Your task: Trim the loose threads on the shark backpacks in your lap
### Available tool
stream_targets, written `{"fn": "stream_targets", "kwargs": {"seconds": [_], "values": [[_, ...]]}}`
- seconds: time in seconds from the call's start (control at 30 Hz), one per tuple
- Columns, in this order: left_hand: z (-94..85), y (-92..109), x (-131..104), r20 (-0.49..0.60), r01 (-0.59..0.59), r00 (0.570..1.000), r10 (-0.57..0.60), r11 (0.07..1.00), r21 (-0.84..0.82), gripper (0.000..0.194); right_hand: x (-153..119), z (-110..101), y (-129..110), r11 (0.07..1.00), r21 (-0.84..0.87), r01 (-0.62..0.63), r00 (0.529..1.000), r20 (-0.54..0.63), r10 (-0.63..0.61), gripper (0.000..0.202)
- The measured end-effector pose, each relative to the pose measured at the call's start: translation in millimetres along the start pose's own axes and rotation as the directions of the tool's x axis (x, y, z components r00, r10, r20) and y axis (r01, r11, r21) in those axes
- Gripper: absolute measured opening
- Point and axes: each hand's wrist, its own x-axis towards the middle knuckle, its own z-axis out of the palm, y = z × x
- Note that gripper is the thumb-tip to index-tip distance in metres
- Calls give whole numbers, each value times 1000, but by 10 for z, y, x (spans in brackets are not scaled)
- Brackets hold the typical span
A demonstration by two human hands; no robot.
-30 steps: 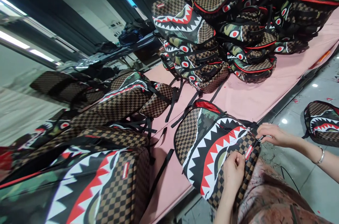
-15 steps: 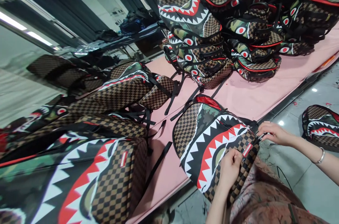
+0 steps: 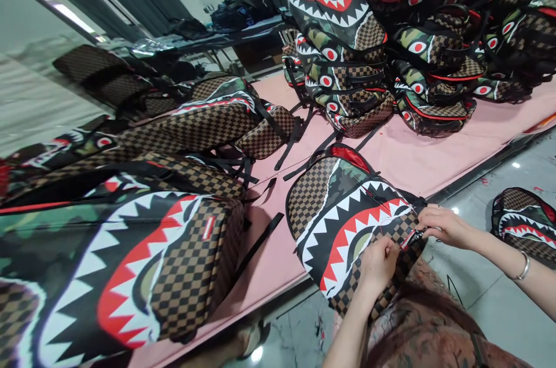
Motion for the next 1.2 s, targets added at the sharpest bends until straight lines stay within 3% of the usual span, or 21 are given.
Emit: {"fn": "stream_targets", "kwargs": {"seconds": [0.3, 0.47, 0.57, 0.73, 0.87, 1.2], "values": [[41, -66, -7, -73, -139, 987, 143, 988, 61, 23, 50, 14, -308, 999, -31, -43, 997, 62, 45, 20], [-3, -27, 1, -39, -87, 995, 91, 992, 96, 24, -11, 81, -339, 995, -73, -70, 997, 21, 72, 19], [-26, -22, 12, -7, -39, 999, 40, 992, 118, 22, -134, 109, -290, 993, -67, -94, 994, -61, 90, 18], [-11, -69, 40, 9, -49, 999, 48, 991, 123, 21, -317, 85, -296, 981, -91, -173, 979, -123, 162, 18], [-1, -98, 65, 33, -53, 998, 49, 990, 128, 23, -295, 67, -252, 980, -97, -174, 977, -137, 160, 20], [-10, -108, 61, 33, -75, 997, 71, 990, 123, 23, 95, -63, -129, 998, 23, -51, 992, 114, 48, 28]]}}
